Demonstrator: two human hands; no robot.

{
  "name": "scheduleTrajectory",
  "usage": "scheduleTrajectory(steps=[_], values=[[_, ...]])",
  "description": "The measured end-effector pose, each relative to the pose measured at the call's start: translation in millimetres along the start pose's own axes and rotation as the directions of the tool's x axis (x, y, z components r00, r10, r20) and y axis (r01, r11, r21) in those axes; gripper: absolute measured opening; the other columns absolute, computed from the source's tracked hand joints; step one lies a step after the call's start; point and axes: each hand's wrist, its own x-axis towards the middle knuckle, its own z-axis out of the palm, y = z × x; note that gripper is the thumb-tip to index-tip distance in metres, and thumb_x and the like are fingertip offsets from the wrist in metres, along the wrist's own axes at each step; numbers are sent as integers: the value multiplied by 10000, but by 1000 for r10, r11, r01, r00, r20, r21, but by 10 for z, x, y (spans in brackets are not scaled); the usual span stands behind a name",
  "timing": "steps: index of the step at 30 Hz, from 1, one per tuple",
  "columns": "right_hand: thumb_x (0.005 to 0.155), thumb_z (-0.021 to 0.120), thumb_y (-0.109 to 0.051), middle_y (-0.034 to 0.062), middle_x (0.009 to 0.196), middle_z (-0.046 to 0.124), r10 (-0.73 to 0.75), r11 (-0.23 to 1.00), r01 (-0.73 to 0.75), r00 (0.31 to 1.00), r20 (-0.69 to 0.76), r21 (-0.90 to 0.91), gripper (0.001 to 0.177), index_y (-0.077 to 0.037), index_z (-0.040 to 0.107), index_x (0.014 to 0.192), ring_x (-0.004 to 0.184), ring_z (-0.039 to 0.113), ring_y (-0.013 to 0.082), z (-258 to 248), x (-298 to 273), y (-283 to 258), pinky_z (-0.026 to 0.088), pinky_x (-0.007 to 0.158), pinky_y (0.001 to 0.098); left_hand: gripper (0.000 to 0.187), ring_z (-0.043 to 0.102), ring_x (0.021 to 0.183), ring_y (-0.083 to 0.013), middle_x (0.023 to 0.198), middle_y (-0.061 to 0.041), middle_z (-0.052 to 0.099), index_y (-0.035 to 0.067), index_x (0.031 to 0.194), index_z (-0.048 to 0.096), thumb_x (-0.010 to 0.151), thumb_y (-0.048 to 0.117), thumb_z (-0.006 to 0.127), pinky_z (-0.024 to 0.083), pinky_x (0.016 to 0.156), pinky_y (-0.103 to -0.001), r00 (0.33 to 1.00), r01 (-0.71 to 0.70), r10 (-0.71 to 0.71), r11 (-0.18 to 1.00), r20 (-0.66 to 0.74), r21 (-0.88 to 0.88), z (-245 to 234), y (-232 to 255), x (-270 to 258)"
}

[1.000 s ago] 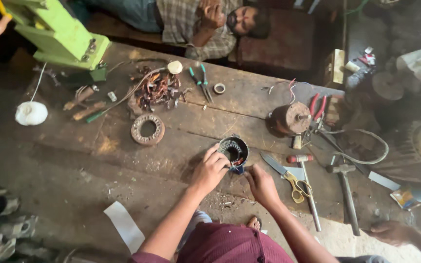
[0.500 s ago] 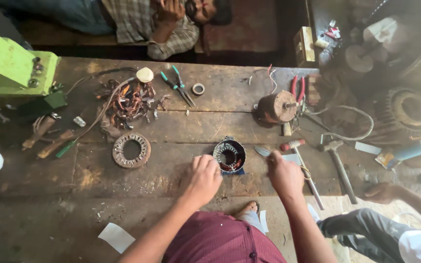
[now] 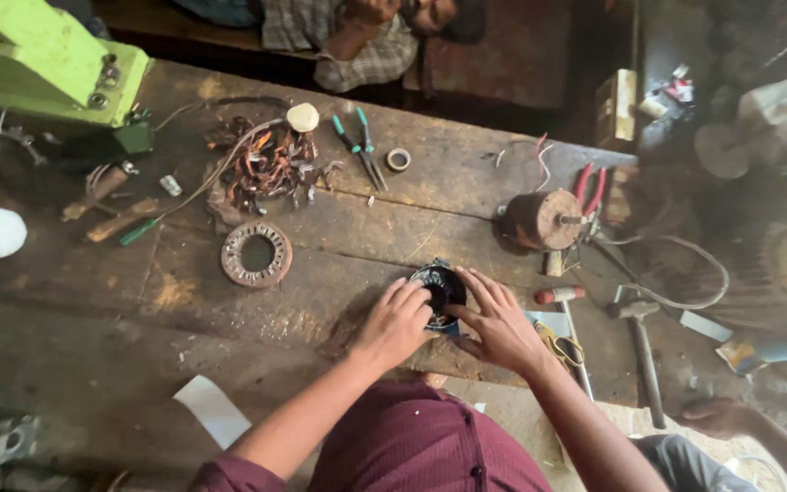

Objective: The person inserts copper wire coils into the slots of a blue motor stator, uses a rubber mallet to tap them into place, and secures the assembly with white tape. The person also uses scissors to cut the tape and adjusts the wires inside the stator.

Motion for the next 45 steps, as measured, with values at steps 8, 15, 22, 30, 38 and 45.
scheduleTrajectory(steps=[8,15,22,30,38,45], values=[[878,735,-316,47,1267,638,-106,994,104,986,-132,-21,419,-63,693,1209,1252,552,254,355,-251,-110,436,1028,414,224,583,1215,-268,1122,-82,650,57,1033,681,865,200,715,477,1033,-429,999,-29,31,998,-25,53,82,103,-351],[833,745,-339,59,1216,652,-129,991,130,990,-51,21,447,-59,691,1177,1171,561,260,94,-183,-112,445,970,410,238,593,1127,-270,1033,-78,636,77,960,691,779,210,770,477,912,-424,992,120,-118,992,49,-38,-83,243,-224],[797,777,-302,108,1301,606,-147,983,150,989,-29,110,561,-24,643,1266,1283,504,314,106,-219,-78,418,1045,446,323,536,1163,-315,1107,-120,630,20,962,696,655,102,747,411,939,-483,968,242,-245,968,-49,-69,-12,453,-127],[742,775,-191,155,1390,556,-204,977,204,979,-4,61,654,34,583,1325,1382,453,338,197,-307,15,392,1121,435,130,538,1148,-309,1045,-137,613,42,824,715,798,155,658,351,1141,-526,975,195,-220,906,24,375,216,510,68],[798,755,-198,155,1371,569,-238,965,241,970,-46,101,604,20,590,1336,1386,448,347,220,-318,60,383,1138,415,209,489,1212,-346,1153,-165,587,10,889,706,684,52,689,345,1073,-575,951,260,-292,933,101,247,334,335,49],[808,747,-193,159,1371,577,-222,966,227,974,-48,126,591,20,589,1336,1390,440,349,246,-323,81,383,1132,418,227,468,1242,-361,1204,-155,571,21,960,659,738,51,696,370,1044,-574,957,229,-262,945,121,233,328,321,31]])
